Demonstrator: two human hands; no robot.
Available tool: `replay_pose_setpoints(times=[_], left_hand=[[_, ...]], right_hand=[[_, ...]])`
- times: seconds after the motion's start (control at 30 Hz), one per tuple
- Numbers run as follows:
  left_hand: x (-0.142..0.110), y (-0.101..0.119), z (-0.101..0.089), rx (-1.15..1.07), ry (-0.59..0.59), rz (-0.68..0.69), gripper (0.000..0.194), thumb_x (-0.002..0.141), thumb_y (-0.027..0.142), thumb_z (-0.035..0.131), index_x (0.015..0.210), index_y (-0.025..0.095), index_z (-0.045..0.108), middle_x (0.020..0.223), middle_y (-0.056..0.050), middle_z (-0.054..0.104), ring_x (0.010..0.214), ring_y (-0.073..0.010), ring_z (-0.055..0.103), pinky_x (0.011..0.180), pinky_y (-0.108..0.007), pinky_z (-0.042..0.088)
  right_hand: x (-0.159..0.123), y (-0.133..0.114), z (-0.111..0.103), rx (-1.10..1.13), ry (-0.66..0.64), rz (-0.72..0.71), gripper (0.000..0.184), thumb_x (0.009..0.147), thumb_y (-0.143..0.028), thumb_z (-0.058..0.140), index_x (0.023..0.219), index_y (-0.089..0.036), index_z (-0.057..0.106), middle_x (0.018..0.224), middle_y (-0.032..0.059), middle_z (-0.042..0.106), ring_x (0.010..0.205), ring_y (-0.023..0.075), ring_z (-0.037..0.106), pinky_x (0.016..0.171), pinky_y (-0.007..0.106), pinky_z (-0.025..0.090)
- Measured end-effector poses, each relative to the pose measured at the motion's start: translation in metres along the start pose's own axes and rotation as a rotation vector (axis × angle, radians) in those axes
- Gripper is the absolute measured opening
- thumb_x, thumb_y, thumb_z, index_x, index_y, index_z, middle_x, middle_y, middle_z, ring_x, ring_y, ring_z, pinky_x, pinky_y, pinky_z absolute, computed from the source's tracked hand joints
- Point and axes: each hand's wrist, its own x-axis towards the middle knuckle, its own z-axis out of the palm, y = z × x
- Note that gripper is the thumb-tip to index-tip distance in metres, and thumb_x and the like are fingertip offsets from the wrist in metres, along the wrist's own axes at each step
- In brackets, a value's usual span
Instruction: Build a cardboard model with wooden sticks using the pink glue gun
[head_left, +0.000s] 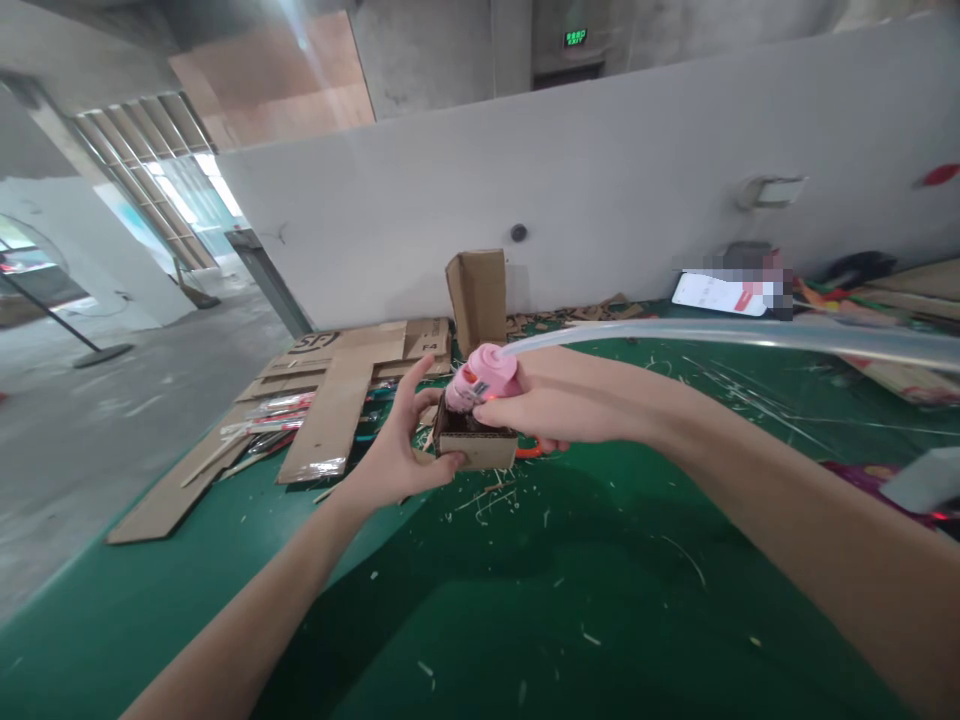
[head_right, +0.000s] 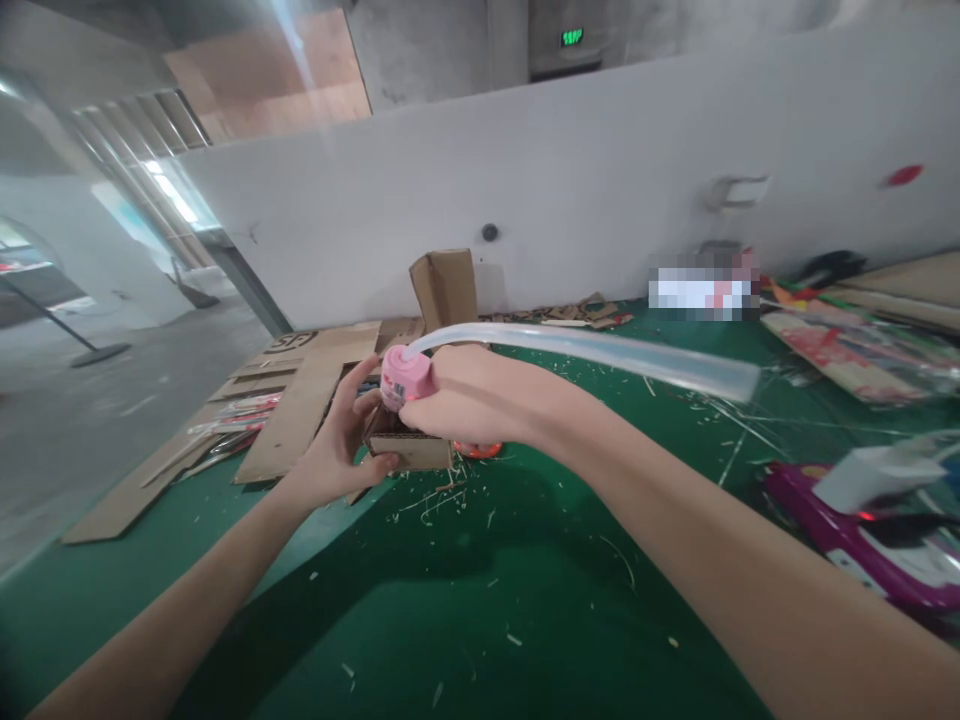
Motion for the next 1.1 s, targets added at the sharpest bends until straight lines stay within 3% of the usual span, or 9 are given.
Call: replay_pose_setpoints(times=[0.1, 0.37, 0.57, 0.7, 0.93, 1.1], left_hand=[[0.000, 0.000, 0.000, 0.007, 0.010, 0.005, 0.099, 0.075, 0.022, 0.072, 0.151, 0.032, 0.011, 0.124, -0.011, 0.051, 0.107, -0.0240, 0.056, 0.085, -0.035, 0.052], [0.002, -0.001, -0.002, -0.023, 0.019, 0.016, 0.099, 0.075, 0.026, 0.073, 0.151, 0.030, 0.011, 0.121, -0.011, 0.052, 0.106, -0.0233, 0.056, 0.089, -0.038, 0.049], [0.003, -0.002, 0.000, -0.036, 0.013, 0.013, 0.099, 0.075, 0.028, 0.075, 0.151, 0.031, 0.012, 0.121, -0.011, 0.052, 0.108, -0.0253, 0.057, 0.090, -0.041, 0.048], [0.002, -0.003, -0.001, -0.037, 0.022, 0.004, 0.098, 0.075, 0.030, 0.075, 0.151, 0.031, 0.013, 0.121, -0.011, 0.052, 0.108, -0.0257, 0.056, 0.089, -0.042, 0.049], [0.002, 0.000, 0.000, -0.037, 0.010, -0.002, 0.098, 0.074, 0.024, 0.074, 0.150, 0.031, 0.012, 0.122, -0.011, 0.052, 0.109, -0.0247, 0.056, 0.086, -0.036, 0.050], [0.001, 0.003, 0.000, -0.001, 0.011, -0.005, 0.099, 0.072, 0.018, 0.073, 0.150, 0.032, 0.012, 0.123, -0.010, 0.051, 0.104, -0.0224, 0.056, 0.081, -0.033, 0.051]], right_hand=[[-0.002, -0.001, -0.001, 0.015, 0.006, -0.054, 0.011, 0.088, -0.028, 0.042, 0.081, -0.021, 0.047, 0.058, -0.0017, 0.048, 0.046, 0.0106, 0.040, 0.044, 0.025, 0.027], [-0.003, 0.000, -0.002, 0.076, 0.053, -0.011, 0.013, 0.085, -0.030, 0.048, 0.075, -0.021, 0.046, 0.054, -0.0029, 0.045, 0.046, 0.0104, 0.038, 0.045, 0.027, 0.024], [-0.014, -0.010, -0.010, 0.142, 0.047, 0.005, 0.011, 0.085, -0.028, 0.050, 0.088, -0.021, 0.057, 0.058, -0.0025, 0.050, 0.050, 0.0119, 0.045, 0.048, 0.026, 0.029], [-0.016, -0.011, -0.011, 0.146, 0.049, 0.018, 0.011, 0.085, -0.028, 0.050, 0.087, -0.020, 0.057, 0.057, -0.0025, 0.050, 0.050, 0.0116, 0.046, 0.047, 0.025, 0.029], [-0.004, 0.006, -0.001, 0.140, 0.028, -0.053, 0.015, 0.088, -0.031, 0.046, 0.081, -0.020, 0.053, 0.054, -0.0028, 0.049, 0.044, 0.0107, 0.046, 0.044, 0.024, 0.032], [-0.003, 0.005, 0.000, 0.062, -0.014, -0.110, 0.017, 0.090, -0.032, 0.042, 0.080, -0.020, 0.049, 0.053, -0.0024, 0.050, 0.043, 0.0109, 0.045, 0.043, 0.024, 0.031]])
